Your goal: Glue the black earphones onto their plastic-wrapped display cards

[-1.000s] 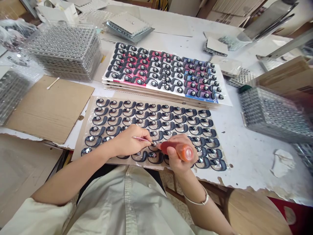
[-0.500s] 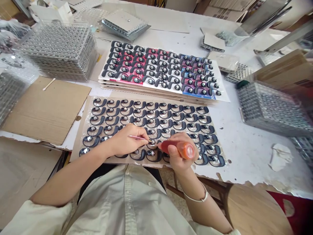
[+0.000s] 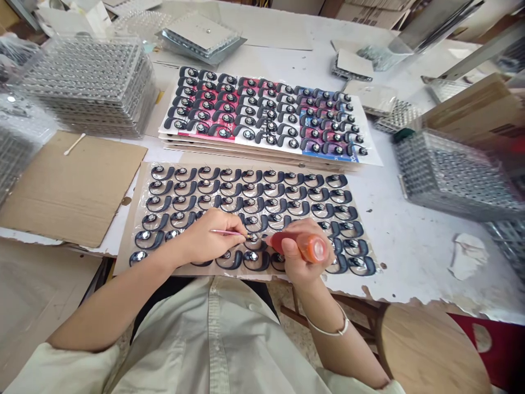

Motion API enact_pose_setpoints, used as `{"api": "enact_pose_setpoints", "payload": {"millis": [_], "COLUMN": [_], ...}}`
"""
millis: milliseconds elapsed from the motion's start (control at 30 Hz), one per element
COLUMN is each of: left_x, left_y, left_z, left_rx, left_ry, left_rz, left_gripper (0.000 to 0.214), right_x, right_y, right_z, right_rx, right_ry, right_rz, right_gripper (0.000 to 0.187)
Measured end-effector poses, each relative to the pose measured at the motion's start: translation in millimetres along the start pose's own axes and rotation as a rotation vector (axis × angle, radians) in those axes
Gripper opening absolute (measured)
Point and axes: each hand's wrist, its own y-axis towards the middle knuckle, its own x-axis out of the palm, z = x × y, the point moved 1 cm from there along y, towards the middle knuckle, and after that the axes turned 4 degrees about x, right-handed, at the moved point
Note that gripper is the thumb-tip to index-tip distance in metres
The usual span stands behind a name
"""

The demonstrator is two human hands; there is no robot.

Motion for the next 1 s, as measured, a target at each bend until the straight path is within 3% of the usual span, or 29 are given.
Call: {"api": "enact_pose_setpoints", "payload": {"millis": [267, 367, 500, 600, 667, 800, 900, 1000], "left_x": [1.5, 2.3, 2.7, 8.4, 19.2, 51.4, 67.7, 72.3], "left_y": [-0.3, -1.0, -10.4, -29.4, -44.9, -66.9, -70.1, -67.9], "left_z": [-0.2, -3.6, -4.1, -0.3, 0.9, -5.7, -13.6, -16.9], "left_rx": [0.101, 0.122, 0.081, 0.149, 0.252, 0.543, 0.615, 0.616], "left_ry": [0.065, 0.082, 0.08, 0.102, 0.138, 0.284, 0.354, 0.373], "left_rz": [0.016, 0.036, 0.061, 0.212, 0.298, 0.347, 0.393, 0.409], "left_gripper": [0.015, 0.015, 0.016, 0.016, 0.015, 0.017, 0.019, 0.019], "right_x": [0.3, 2.3, 1.8, -1.3, -3.5, -5.9, -6.1, -5.5], "right_y": [-1.9, -1.1, 6.7, 11.7, 12.9, 14.9, 18.4, 20.1], "right_z": [1.7, 1.6, 4.8, 9.6, 12.2, 12.9, 10.6, 6.6], "right_rx": [-0.006, 0.052, 0.186, 0.343, 0.469, 0.619, 0.666, 0.655], "right_ry": [0.014, 0.055, 0.213, 0.342, 0.43, 0.55, 0.588, 0.564], "right_rz": [0.0, 0.033, 0.375, 0.531, 0.513, 0.368, 0.298, 0.208], "right_gripper": [0.011, 0.011, 0.02, 0.029, 0.034, 0.043, 0.045, 0.042]}}
